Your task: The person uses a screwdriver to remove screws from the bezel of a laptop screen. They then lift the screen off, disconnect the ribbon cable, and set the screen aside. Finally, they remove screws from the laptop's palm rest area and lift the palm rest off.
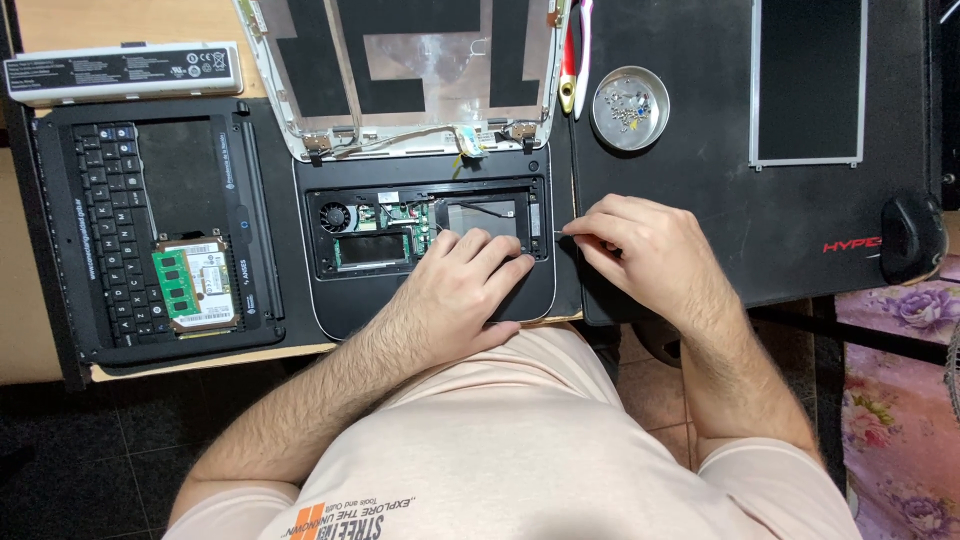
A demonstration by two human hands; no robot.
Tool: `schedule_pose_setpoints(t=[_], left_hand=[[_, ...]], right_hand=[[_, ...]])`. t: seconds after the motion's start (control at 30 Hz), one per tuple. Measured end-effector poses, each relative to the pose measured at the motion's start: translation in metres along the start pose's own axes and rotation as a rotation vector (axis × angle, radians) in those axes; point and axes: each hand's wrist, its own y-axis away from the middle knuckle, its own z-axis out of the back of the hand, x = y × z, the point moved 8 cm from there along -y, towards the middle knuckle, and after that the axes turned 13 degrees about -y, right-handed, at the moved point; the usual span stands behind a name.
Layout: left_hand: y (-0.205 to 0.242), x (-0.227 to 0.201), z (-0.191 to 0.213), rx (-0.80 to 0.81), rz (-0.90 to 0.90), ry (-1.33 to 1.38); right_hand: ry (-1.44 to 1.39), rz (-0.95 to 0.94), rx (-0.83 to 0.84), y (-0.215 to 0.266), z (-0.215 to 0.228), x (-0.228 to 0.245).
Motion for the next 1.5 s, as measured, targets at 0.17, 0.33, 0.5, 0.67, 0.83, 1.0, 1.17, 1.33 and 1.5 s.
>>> schedule_pose_setpoints(t=[0.17,0.33,0.5,0.67,0.83,1.0,1.17,1.33,1.5], left_hand=[[0.001,0.001,-0.004,-0.028,0.01,-0.017],[0.001,0.001,-0.005,-0.027,0.01,-0.025],[-0.001,0.001,-0.007,-0.027,0.01,-0.022],[-0.001,0.001,-0.01,-0.024,0.008,-0.022],[-0.001,0.0,-0.011,-0.02,0.005,-0.021],[0.0,-0.001,-0.009,-0.026,-0.006,-0.038],[0.0,-0.001,-0.005,-0.031,0.003,-0.017],[-0.001,-0.002,-0.002,-0.024,-0.001,-0.032],[-0.002,-0.004,-0.002,-0.038,-0.006,-0.035]], right_hand=[[0.057,0.017,0.028,-0.004,0.002,0.006],[0.152,0.02,0.094,-0.003,-0.002,0.0],[0.336,0.083,0.126,-0.008,0.001,0.015],[0.501,0.204,0.145,-0.014,-0.009,0.024],[0.599,0.265,0.215,-0.027,-0.032,0.036],[0.633,0.311,0.373,-0.035,-0.058,0.04],[0.461,0.232,0.382,-0.044,-0.023,0.03],[0.066,0.018,0.39,-0.031,-0.012,-0.009],[-0.385,-0.036,0.034,0.004,-0.035,-0.05]])
